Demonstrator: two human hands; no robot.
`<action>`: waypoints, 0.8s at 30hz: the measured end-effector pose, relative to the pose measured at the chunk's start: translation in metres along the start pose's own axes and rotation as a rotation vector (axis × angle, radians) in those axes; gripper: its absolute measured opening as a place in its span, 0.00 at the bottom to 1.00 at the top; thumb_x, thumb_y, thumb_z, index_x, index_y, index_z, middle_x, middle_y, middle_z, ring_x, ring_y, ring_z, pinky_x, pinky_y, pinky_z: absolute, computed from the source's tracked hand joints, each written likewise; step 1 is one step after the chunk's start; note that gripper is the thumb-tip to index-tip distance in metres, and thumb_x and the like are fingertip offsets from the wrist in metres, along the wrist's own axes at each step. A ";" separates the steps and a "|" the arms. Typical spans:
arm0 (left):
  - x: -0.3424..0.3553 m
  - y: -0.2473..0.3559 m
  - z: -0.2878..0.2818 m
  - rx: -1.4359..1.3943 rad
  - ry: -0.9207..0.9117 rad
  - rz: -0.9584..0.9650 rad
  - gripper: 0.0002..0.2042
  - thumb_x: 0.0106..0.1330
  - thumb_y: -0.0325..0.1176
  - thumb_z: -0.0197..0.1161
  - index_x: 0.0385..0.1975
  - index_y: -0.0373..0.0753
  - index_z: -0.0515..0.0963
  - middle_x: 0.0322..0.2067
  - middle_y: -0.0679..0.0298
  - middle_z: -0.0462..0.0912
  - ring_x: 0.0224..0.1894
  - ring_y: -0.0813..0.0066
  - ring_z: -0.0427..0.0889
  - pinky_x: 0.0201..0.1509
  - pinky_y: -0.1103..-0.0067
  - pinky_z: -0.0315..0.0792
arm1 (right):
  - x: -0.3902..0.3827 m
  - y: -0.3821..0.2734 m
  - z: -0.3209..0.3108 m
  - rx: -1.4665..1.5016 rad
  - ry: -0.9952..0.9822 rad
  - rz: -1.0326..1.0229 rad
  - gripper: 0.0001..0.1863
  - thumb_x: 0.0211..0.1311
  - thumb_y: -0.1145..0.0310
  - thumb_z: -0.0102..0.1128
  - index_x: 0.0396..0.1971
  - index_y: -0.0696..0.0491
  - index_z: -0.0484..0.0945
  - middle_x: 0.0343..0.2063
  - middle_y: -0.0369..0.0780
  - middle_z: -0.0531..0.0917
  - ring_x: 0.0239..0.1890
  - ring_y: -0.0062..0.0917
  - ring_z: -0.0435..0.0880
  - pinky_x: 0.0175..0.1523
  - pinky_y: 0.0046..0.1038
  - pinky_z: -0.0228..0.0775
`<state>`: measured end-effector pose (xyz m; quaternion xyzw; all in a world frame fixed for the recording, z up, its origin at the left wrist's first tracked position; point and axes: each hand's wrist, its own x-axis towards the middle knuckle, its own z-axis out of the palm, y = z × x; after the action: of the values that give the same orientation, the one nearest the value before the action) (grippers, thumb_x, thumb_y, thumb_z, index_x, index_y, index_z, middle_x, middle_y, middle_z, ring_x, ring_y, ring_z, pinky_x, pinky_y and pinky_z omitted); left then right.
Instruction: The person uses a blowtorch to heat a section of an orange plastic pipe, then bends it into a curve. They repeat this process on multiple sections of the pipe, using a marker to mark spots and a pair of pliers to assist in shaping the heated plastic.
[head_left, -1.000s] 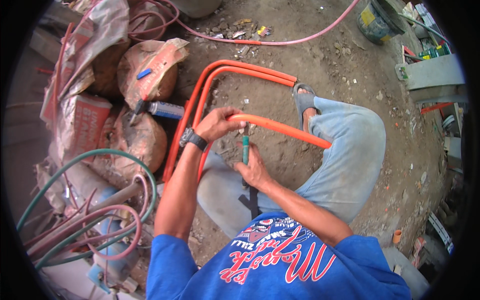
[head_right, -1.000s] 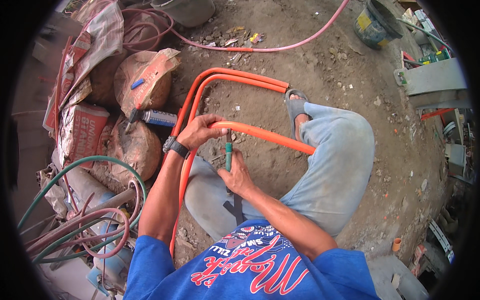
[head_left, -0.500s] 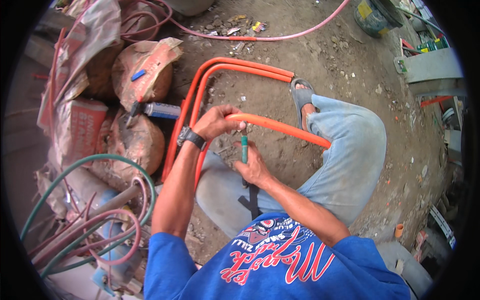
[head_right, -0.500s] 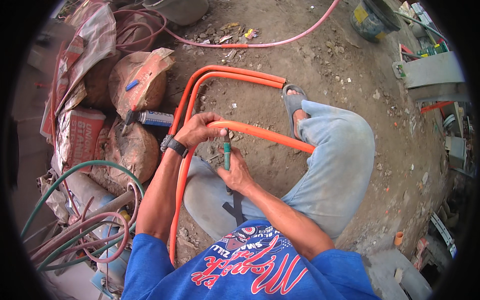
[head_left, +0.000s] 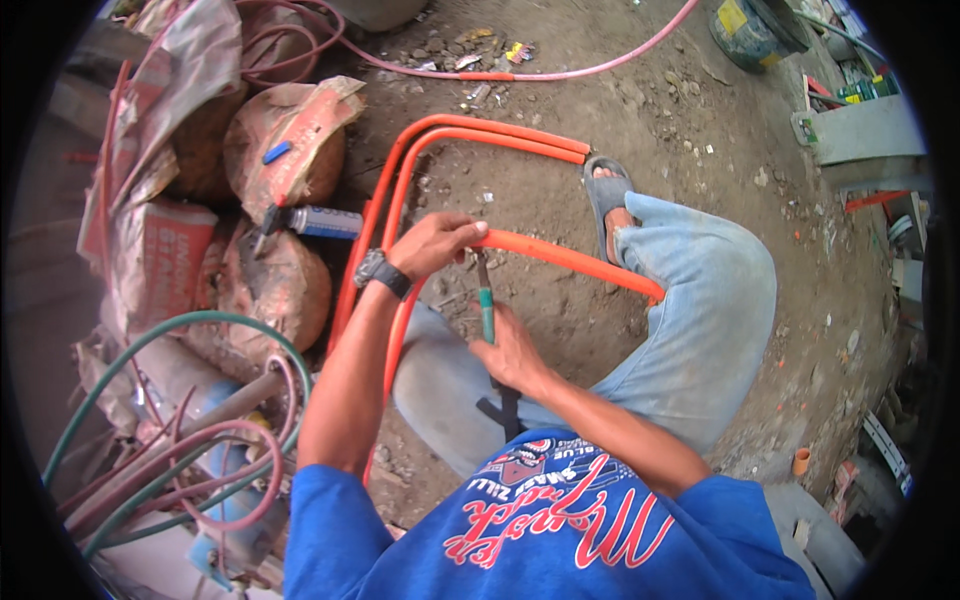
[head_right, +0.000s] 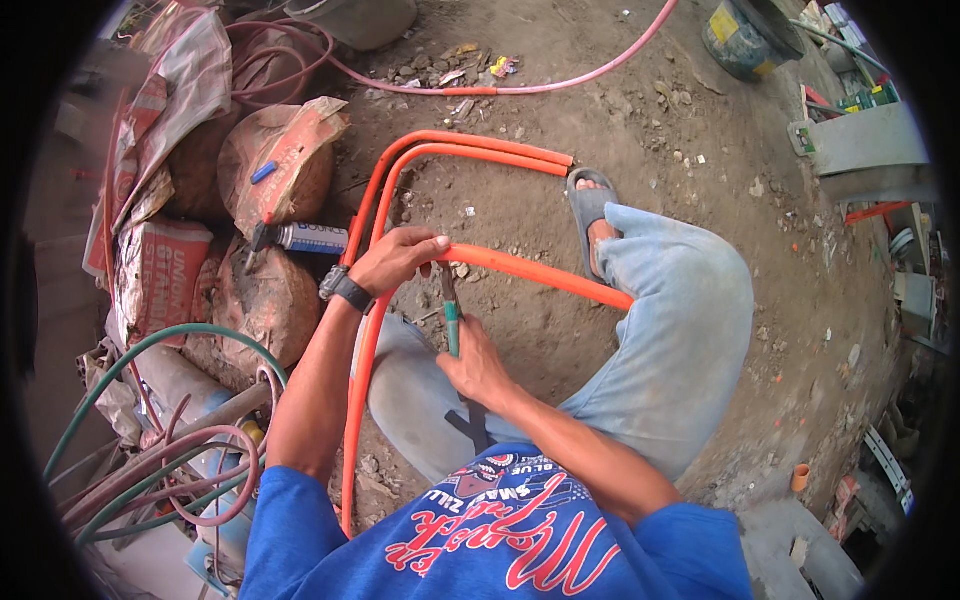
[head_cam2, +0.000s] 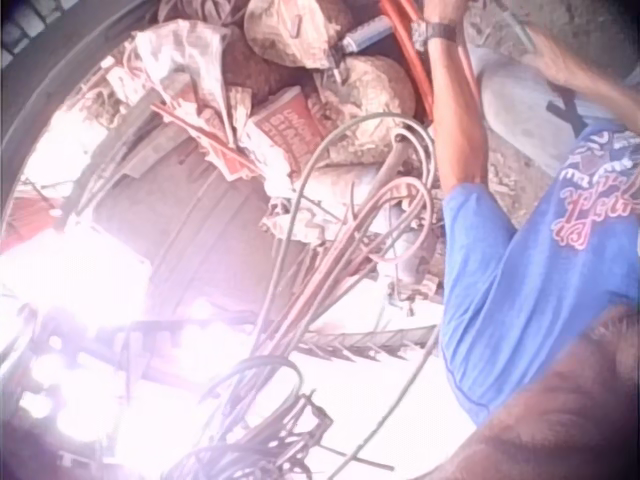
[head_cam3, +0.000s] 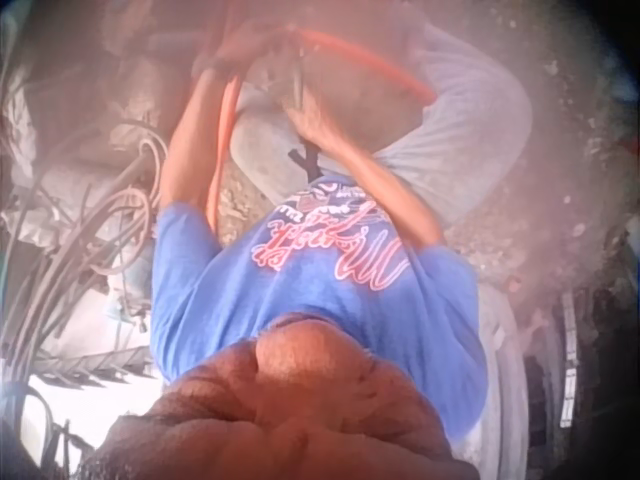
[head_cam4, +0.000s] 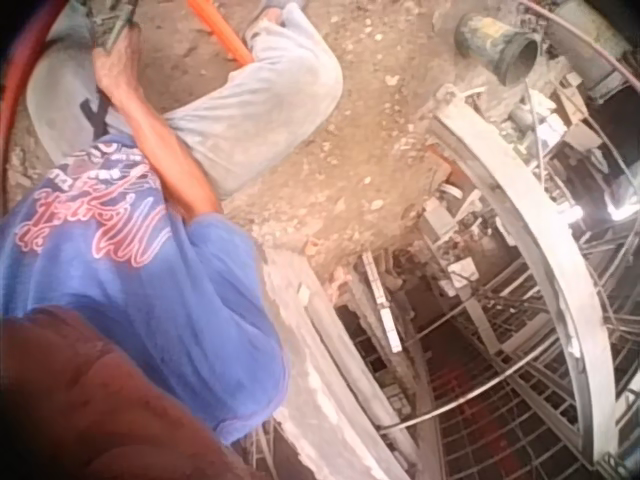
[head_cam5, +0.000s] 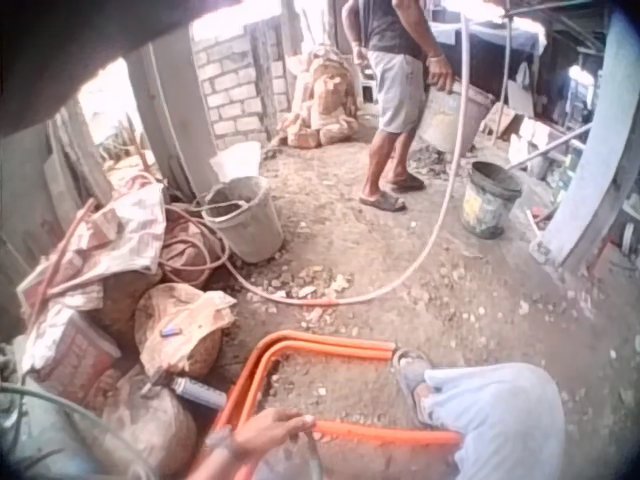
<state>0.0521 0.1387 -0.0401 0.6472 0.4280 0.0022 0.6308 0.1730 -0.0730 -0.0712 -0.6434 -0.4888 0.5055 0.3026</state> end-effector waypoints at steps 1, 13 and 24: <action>0.004 0.001 0.000 0.101 0.010 0.082 0.19 0.79 0.48 0.58 0.43 0.37 0.85 0.32 0.64 0.85 0.32 0.72 0.81 0.38 0.72 0.74 | -0.005 -0.003 -0.002 0.010 -0.046 0.053 0.33 0.58 0.69 0.62 0.66 0.59 0.73 0.59 0.56 0.73 0.63 0.52 0.75 0.69 0.45 0.67; 0.025 0.052 0.035 0.957 -0.109 0.386 0.25 0.68 0.62 0.64 0.41 0.43 0.83 0.31 0.54 0.88 0.36 0.48 0.89 0.39 0.57 0.81 | -0.058 -0.037 -0.079 0.132 -0.220 0.286 0.29 0.60 0.66 0.64 0.62 0.57 0.78 0.59 0.53 0.80 0.61 0.45 0.80 0.68 0.39 0.69; 0.042 0.038 0.035 1.042 -0.115 0.622 0.11 0.66 0.40 0.69 0.40 0.43 0.79 0.21 0.55 0.84 0.28 0.49 0.87 0.31 0.56 0.79 | -0.066 -0.136 -0.162 0.794 0.005 0.254 0.23 0.68 0.68 0.62 0.60 0.60 0.77 0.49 0.42 0.81 0.55 0.27 0.82 0.60 0.31 0.73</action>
<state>0.1185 0.1395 -0.0386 0.9645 0.1290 -0.0582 0.2230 0.2812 -0.0713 0.1219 -0.5330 -0.1720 0.6865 0.4638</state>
